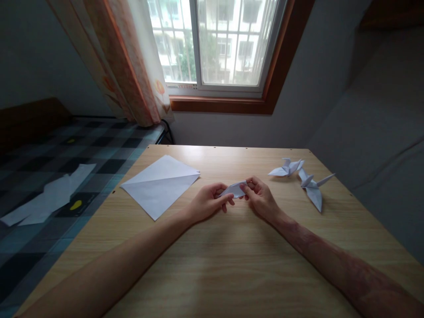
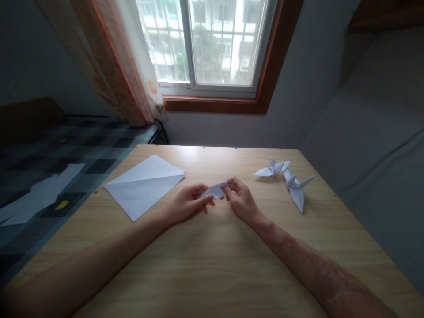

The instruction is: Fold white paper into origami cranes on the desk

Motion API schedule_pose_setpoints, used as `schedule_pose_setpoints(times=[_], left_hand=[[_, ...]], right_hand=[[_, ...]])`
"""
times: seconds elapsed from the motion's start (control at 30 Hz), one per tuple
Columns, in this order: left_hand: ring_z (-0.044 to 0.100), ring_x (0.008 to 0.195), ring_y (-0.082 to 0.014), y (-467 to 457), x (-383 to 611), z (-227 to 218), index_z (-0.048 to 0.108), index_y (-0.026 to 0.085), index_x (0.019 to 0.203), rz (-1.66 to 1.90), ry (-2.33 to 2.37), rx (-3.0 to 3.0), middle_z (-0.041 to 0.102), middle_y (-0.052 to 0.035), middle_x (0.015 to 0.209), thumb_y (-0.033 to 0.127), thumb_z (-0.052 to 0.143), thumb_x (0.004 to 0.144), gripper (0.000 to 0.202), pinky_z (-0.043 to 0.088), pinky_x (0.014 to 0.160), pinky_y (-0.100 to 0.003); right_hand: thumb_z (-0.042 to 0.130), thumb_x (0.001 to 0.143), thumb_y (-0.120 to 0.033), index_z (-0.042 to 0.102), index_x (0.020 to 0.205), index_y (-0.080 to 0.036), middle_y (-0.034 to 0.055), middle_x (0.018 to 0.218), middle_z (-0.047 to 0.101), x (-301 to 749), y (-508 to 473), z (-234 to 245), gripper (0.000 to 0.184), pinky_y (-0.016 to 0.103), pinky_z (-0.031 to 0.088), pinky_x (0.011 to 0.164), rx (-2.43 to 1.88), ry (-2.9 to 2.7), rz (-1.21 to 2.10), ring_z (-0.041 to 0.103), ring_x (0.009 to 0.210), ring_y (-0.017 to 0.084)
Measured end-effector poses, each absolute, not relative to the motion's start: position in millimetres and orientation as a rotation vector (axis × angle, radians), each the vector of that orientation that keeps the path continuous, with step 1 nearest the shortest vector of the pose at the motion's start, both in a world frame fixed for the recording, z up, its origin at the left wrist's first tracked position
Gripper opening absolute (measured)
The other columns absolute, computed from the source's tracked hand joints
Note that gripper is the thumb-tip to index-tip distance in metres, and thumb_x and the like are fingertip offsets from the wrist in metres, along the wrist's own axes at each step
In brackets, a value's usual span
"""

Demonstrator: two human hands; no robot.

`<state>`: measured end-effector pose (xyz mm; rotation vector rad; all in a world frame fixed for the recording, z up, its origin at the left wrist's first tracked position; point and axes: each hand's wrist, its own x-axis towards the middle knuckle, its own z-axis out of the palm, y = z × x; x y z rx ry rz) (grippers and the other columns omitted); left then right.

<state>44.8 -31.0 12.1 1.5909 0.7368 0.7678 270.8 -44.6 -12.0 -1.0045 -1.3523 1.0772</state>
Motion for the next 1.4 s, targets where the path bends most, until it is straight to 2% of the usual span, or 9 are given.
schedule_pose_setpoints(times=[0.17,0.37,0.5,0.67,0.83,0.97,1.13,1.3,1.4], left_hand=[[0.072,0.065,-0.0139,-27.3,44.6,11.1,0.076,0.011,0.098,0.881,0.825,1.547,0.083,-0.0122,0.092,0.058,0.081,0.098,0.047,0.055,0.059,-0.022],[0.072,0.058,-0.0146,-24.5,47.0,11.2,0.075,0.015,0.098,1.071,0.948,1.456,0.079,-0.004,0.078,0.059,0.092,0.085,0.049,0.052,0.053,-0.021],[0.073,0.061,-0.0155,-22.8,46.7,10.1,0.075,0.016,0.095,1.138,0.931,1.425,0.079,-0.0034,0.079,0.057,0.096,0.081,0.048,0.055,0.057,-0.024],[0.076,0.066,-0.0179,-19.7,45.3,8.1,0.076,0.016,0.095,1.153,0.89,1.421,0.079,-0.0034,0.077,0.056,0.094,0.082,0.046,0.058,0.064,-0.026],[0.075,0.068,-0.0181,-17.8,44.1,8.4,0.078,0.015,0.105,1.217,0.904,1.397,0.08,-0.0034,0.074,0.054,0.092,0.086,0.046,0.055,0.066,-0.026],[0.076,0.071,-0.0188,-19.2,43.4,10.6,0.077,0.015,0.114,1.233,0.911,1.391,0.081,-0.0037,0.077,0.055,0.089,0.09,0.048,0.057,0.069,-0.027],[0.078,0.071,-0.0193,-21.2,46.1,12.5,0.069,0.016,0.13,1.19,0.88,1.369,0.083,-0.0049,0.088,0.062,0.083,0.094,0.06,0.058,0.068,-0.028],[0.075,0.074,-0.0175,-25.4,49.1,14.6,0.077,0.015,0.101,1.032,0.82,1.539,0.083,-0.0087,0.09,0.056,0.086,0.092,0.044,0.06,0.068,-0.027],[0.073,0.073,-0.0163,-27.2,48.5,15.6,0.08,0.015,0.096,1.014,0.829,1.612,0.082,-0.009,0.091,0.053,0.08,0.098,0.039,0.06,0.069,-0.027]], right_hand=[[0.086,0.09,-0.062,0.064,0.092,-0.023,0.0036,0.079,0.078,271.1,-47.5,-10.2,0.045,0.031,0.054,0.065,-1.022,-1.344,1.12,0.075,0.072,0.022],[0.086,0.089,-0.058,0.067,0.089,-0.023,0.004,0.083,0.08,272.0,-49.8,-8.8,0.04,0.034,0.058,0.071,-1.032,-1.327,1.104,0.077,0.076,0.024],[0.082,0.092,-0.056,0.067,0.088,-0.023,0.0036,0.077,0.078,273.2,-50.3,-6.8,0.037,0.031,0.053,0.065,-1.032,-1.379,1.147,0.072,0.07,0.022],[0.074,0.099,-0.051,0.068,0.081,-0.02,0.0027,0.072,0.071,274.9,-52.5,-5.5,0.037,0.029,0.045,0.06,-1.035,-1.52,1.129,0.063,0.065,0.017],[0.073,0.102,-0.051,0.067,0.079,-0.02,0.0005,0.067,0.067,274.8,-54.6,-5.3,0.039,0.028,0.042,0.06,-1.01,-1.643,1.196,0.059,0.062,0.016],[0.072,0.105,-0.052,0.067,0.081,-0.021,0.0013,0.069,0.071,274.3,-55.0,-3.9,0.039,0.03,0.047,0.067,-0.993,-1.676,1.191,0.065,0.067,0.018],[0.069,0.106,-0.054,0.069,0.085,-0.021,0.002,0.072,0.072,274.3,-53.2,-6.1,0.039,0.032,0.049,0.071,-0.996,-1.639,1.127,0.066,0.069,0.019],[0.069,0.106,-0.047,0.069,0.085,-0.023,0.0011,0.074,0.068,273.3,-54.6,-9.4,0.032,0.031,0.046,0.065,-1.107,-1.578,0.882,0.061,0.069,0.019],[0.07,0.104,-0.039,0.069,0.089,-0.024,0.0007,0.076,0.065,271.5,-57.9,-8.8,0.022,0.031,0.046,0.067,-1.105,-1.674,0.757,0.06,0.074,0.02]])
